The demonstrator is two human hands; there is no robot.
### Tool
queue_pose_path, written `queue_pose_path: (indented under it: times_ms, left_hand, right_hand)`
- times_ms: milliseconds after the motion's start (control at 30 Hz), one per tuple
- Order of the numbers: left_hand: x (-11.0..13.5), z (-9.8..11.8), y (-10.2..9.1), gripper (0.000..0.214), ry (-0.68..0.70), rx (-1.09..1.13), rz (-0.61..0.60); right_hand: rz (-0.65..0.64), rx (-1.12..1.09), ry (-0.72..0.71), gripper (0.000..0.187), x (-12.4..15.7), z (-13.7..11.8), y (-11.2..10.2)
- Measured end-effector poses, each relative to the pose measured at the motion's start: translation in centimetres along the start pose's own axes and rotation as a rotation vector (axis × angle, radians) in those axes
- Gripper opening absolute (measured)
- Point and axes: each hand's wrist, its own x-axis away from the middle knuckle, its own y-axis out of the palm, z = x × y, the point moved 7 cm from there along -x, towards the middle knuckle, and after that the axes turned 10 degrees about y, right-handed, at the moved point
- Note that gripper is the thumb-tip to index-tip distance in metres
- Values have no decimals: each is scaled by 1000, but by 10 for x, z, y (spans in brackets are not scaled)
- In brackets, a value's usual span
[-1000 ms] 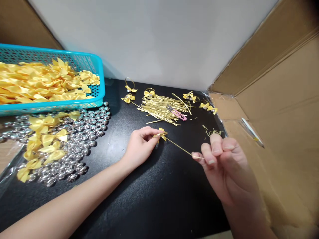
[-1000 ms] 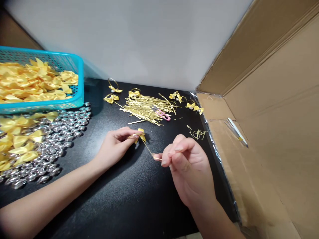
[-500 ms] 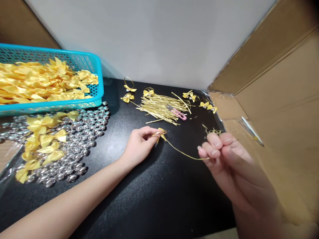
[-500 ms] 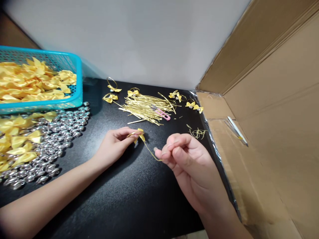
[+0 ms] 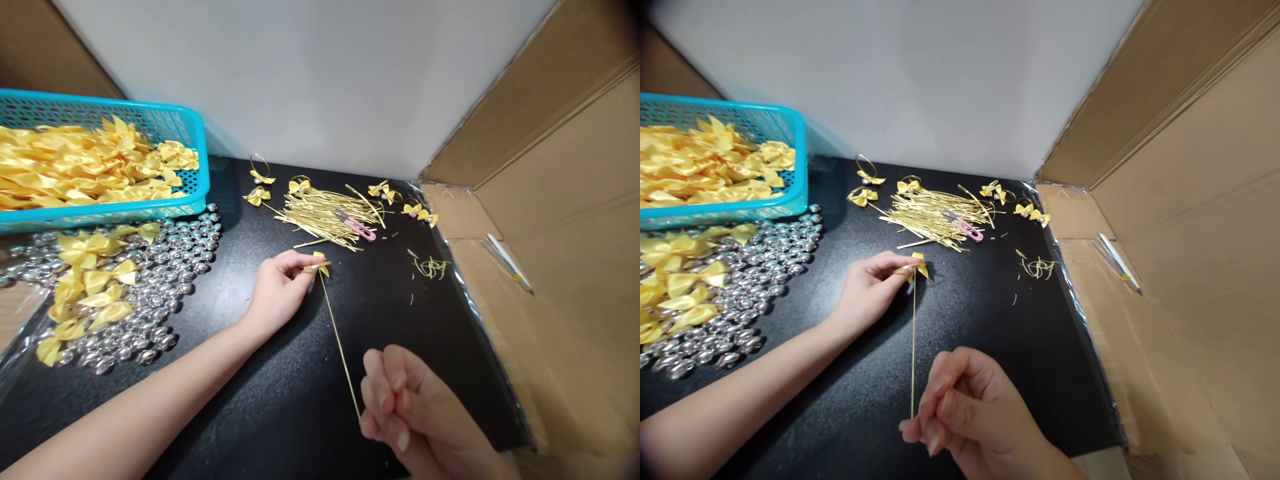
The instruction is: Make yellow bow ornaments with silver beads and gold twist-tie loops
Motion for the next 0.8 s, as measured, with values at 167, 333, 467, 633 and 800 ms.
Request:
queue_pose_path:
  times_ms: [167,333,467,633,800]
  left_hand:
    - [0,-1,-2,21,9,-15,16]
    - [2,0,-4,21,14,-22,48]
    - [3,-2,-7,19,8,-7,83]
    - [4,-8,-8,18,-7,82,109]
    - [5,-6,-7,17,27,38,96]
  right_hand:
    - [-15,-57,0,5,7,-3,-5]
    - [-1,-100,52,4,7,3,-19]
    - [64,-102,98,6,7,13,-35]
    - [89,-68,96,7,12,13,-51]
    - [101,-61,124,10,19,10,-58]
